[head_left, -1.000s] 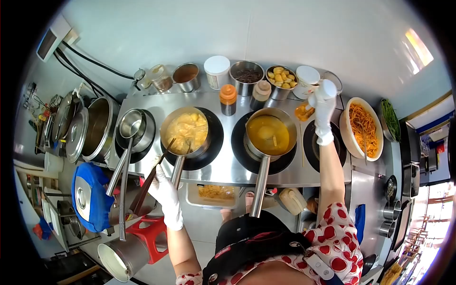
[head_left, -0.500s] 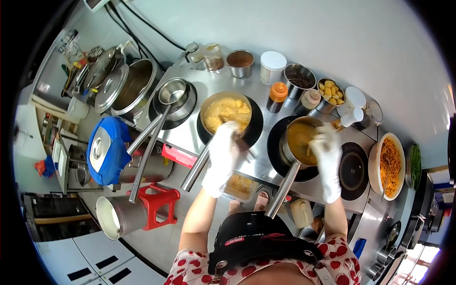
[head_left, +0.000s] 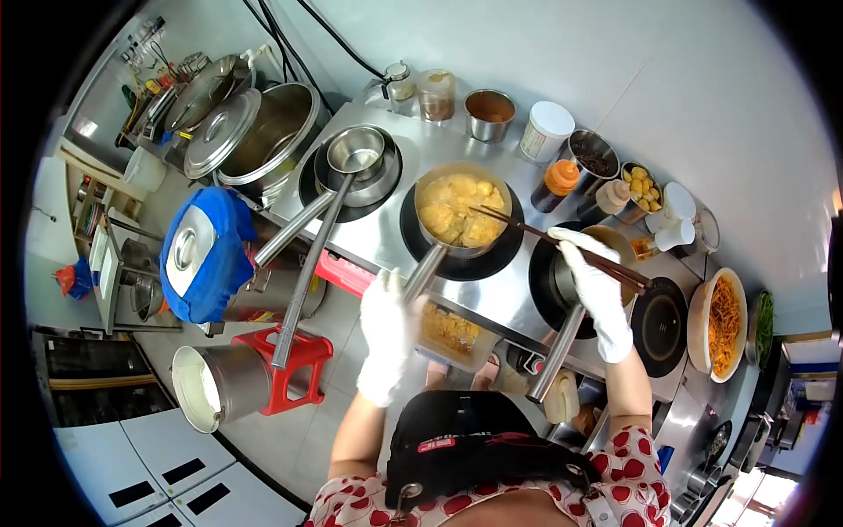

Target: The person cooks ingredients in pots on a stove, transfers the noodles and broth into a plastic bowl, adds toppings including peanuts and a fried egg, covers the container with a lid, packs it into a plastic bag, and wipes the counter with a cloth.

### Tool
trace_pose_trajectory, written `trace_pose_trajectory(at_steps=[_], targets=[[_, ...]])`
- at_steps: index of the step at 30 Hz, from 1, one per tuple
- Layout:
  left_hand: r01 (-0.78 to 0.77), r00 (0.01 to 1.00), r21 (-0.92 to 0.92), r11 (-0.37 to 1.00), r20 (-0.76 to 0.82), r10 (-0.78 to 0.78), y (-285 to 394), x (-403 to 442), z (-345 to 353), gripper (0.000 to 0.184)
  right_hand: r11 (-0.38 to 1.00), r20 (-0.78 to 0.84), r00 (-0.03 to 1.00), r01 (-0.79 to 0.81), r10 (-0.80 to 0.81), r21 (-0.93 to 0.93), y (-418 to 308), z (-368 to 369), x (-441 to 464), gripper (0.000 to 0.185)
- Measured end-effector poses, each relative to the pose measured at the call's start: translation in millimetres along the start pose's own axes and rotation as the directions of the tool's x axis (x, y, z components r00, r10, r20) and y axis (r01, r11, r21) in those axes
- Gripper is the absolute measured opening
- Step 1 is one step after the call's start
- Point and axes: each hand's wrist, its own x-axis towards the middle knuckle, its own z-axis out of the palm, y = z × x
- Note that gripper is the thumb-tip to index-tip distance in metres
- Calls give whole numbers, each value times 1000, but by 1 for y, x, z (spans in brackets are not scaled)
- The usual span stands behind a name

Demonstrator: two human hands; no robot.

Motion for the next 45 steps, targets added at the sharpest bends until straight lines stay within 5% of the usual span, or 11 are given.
trace_pose_trajectory(at_steps=[3,5,9,18,27,28,31,33,36,38,45], targets=[[163,976,-140,977,166,-139,-62,-28,0,58,992,90,988,124,-126,26,-16,18,1,19],[376,897,-341,862,366,-247,-86,-40,10,59,1000,273,962,12,-15,9,-19,37,9,20],[275,901,-317,908,414,-128,-81,-46,7,56,984,104,993,72,-55,-164,4,41,25,18],[229,908,-292,929,408,-95,-81,-44,7,53,990,180,983,-14,39,-139,-26,16,21,17],[243,892,-307,920,444,-87,-81,-44,6,55,998,-86,995,46,-42,49,-30,24,18,18],[223,895,-306,926,440,-71,-83,-44,7,55,985,-82,992,79,-93,-152,-13,38,24,18],[187,903,-315,931,428,-37,-88,-44,13,55,992,-7,992,124,-124,-23,9,62,15,21],[192,899,-328,925,437,-32,-88,-43,12,56,992,109,991,-70,82,-108,-5,62,-1,23],[210,880,-304,929,472,-44,-88,-42,9,59,998,27,999,-32,33,-51,-23,47,-17,20],[181,900,-363,914,436,-5,-90,-42,10,58,991,-73,994,72,-81,-109,-29,38,-21,17],[389,889,-646,657,451,-82,-124,-50,31,47,993,-24,996,-93,91,-70,-1,61,-24,19]])
